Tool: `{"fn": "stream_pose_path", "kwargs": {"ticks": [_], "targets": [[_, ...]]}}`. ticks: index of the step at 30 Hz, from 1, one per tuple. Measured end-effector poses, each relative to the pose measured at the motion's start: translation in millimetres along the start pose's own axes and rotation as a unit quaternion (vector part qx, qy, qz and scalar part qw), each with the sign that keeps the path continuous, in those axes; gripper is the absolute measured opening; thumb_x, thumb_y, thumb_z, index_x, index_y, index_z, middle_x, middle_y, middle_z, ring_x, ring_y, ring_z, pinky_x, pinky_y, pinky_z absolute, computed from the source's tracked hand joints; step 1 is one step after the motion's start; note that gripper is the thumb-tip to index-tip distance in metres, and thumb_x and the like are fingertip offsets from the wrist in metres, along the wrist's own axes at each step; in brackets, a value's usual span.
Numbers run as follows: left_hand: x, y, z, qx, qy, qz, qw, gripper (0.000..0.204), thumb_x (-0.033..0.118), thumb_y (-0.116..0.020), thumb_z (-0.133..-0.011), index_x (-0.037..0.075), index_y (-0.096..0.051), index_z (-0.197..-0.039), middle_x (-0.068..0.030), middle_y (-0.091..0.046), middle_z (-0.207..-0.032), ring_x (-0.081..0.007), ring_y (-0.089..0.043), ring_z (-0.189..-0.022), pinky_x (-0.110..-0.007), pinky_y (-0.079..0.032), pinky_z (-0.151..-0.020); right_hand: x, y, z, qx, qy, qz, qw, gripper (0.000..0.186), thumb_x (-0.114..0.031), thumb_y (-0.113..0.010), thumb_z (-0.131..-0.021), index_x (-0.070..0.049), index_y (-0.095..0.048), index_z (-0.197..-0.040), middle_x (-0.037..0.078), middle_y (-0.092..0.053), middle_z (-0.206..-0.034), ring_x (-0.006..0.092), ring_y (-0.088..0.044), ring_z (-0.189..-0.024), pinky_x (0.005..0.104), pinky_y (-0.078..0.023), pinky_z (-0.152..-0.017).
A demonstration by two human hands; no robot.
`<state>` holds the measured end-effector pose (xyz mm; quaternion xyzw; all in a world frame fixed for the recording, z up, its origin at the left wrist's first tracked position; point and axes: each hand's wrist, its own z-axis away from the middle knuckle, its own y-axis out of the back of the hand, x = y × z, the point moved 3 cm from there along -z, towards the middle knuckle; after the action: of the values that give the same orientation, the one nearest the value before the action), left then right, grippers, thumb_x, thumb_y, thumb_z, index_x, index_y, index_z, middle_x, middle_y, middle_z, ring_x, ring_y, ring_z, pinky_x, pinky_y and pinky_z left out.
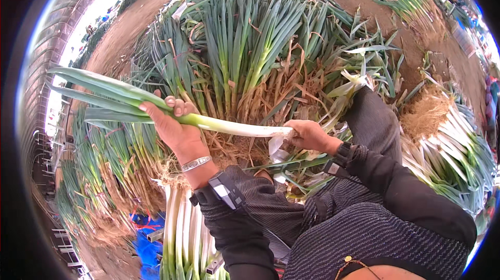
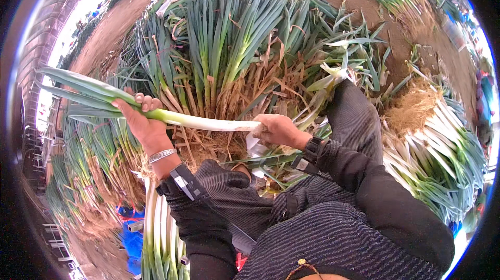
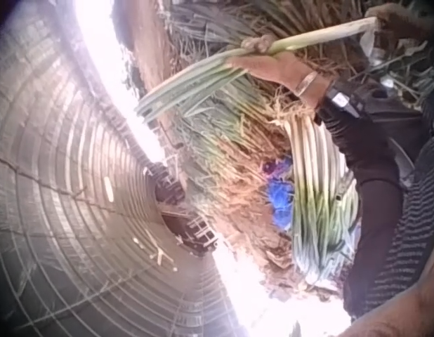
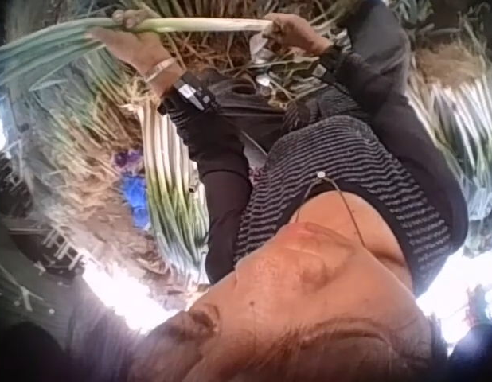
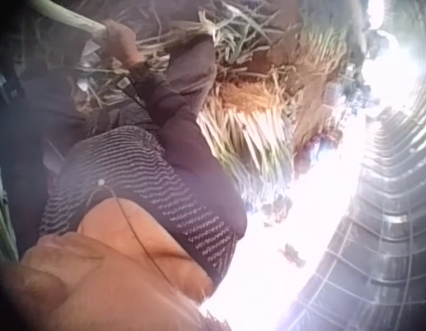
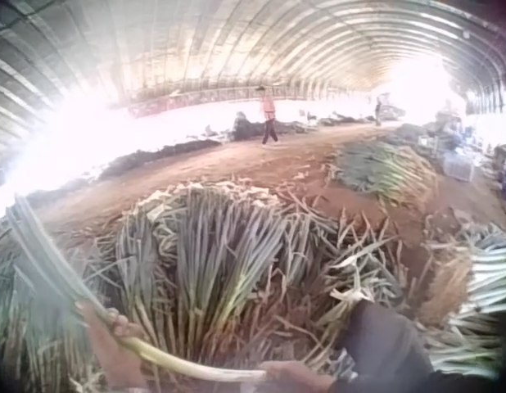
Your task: Cleaning and peeling the outer layers of leeks by hand.
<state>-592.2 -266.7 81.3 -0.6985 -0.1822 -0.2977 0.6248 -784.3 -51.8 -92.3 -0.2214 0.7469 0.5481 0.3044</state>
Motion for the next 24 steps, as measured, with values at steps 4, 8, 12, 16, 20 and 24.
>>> {"fn": "stream_pose_path", "kwargs": {"ticks": [4,8,12,16,20,24], "targets": [[3.8,8.3,-3.7,-0.028,-0.005,-0.002,1.0,0.059,0.061,-0.065,-0.079,0.013,-0.054,-0.113,0.0031,-0.054,-0.066,-0.0056,-0.045,-0.05,-0.02,-0.035,-0.049,-43.8,24.2,-14.4,0.046,0.04,-0.094,0.994,0.035,-0.023,-0.074,-0.081,-0.008,-0.06,-0.108,0.009,-0.068,-0.094,0.0275,-0.068,-0.088,0.0352,-0.053,-0.074],[3.6,13.3,-8.6,-0.002,0.001,0.025,1.0,0.052,0.059,-0.061,-0.084,0.013,-0.055,-0.107,0.0029,-0.052,-0.065,-0.0068,-0.044,-0.05,-0.021,-0.036,-0.05,-51.7,31.6,-20.4,0.038,0.036,-0.141,0.989,0.037,-0.01,-0.075,-0.081,-0.005,-0.059,-0.114,0.009,-0.069,-0.098,0.0221,-0.069,-0.091,0.0317,-0.053,-0.077],[6.6,20.6,-7.6,0.031,-0.017,0.023,0.999,0.047,0.057,-0.058,-0.087,0.012,-0.055,-0.101,0.0017,-0.05,-0.067,-0.0078,-0.045,-0.051,-0.021,-0.037,-0.049,-53.5,32.0,-20.4,0.053,0.088,-0.189,0.977,0.035,-0.007,-0.072,-0.083,-0.004,-0.061,-0.116,0.01,-0.069,-0.098,0.0198,-0.069,-0.089,0.029,-0.054,-0.077],[10.0,29.6,-11.2,0.06,0.001,0.049,0.997,0.044,0.055,-0.055,-0.09,0.011,-0.053,-0.093,-0.0005,-0.05,-0.07,-0.0092,-0.046,-0.053,-0.022,-0.039,-0.049,-61.0,40.3,-22.4,0.051,0.098,-0.165,0.98,0.032,-0.004,-0.07,-0.085,-0.002,-0.063,-0.116,0.01,-0.07,-0.094,0.0202,-0.07,-0.086,0.0286,-0.055,-0.075],[10.4,31.0,-10.7,0.084,-0.004,0.046,0.995,0.044,0.054,-0.052,-0.092,0.01,-0.05,-0.088,-0.001,-0.049,-0.07,-0.01,-0.046,-0.053,-0.023,-0.04,-0.048,-64.0,40.9,-22.2,0.099,0.133,-0.106,0.981,0.029,-0.006,-0.066,-0.087,-0.001,-0.063,-0.115,0.012,-0.07,-0.088,0.0244,-0.07,-0.08,0.0312,-0.055,-0.07],[9.5,35.1,-11.3,0.117,-0.004,0.037,0.992,0.045,0.054,-0.051,-0.094,0.009,-0.049,-0.087,-0.0013,-0.049,-0.07,-0.0102,-0.045,-0.052,-0.023,-0.04,-0.047,-67.7,34.7,-19.3,0.108,0.08,-0.093,0.987,0.017,-0.014,-0.064,-0.089,-0.004,-0.066,-0.104,0.016,-0.068,-0.084,0.0314,-0.068,-0.074,0.0358,-0.053,-0.062]]}}
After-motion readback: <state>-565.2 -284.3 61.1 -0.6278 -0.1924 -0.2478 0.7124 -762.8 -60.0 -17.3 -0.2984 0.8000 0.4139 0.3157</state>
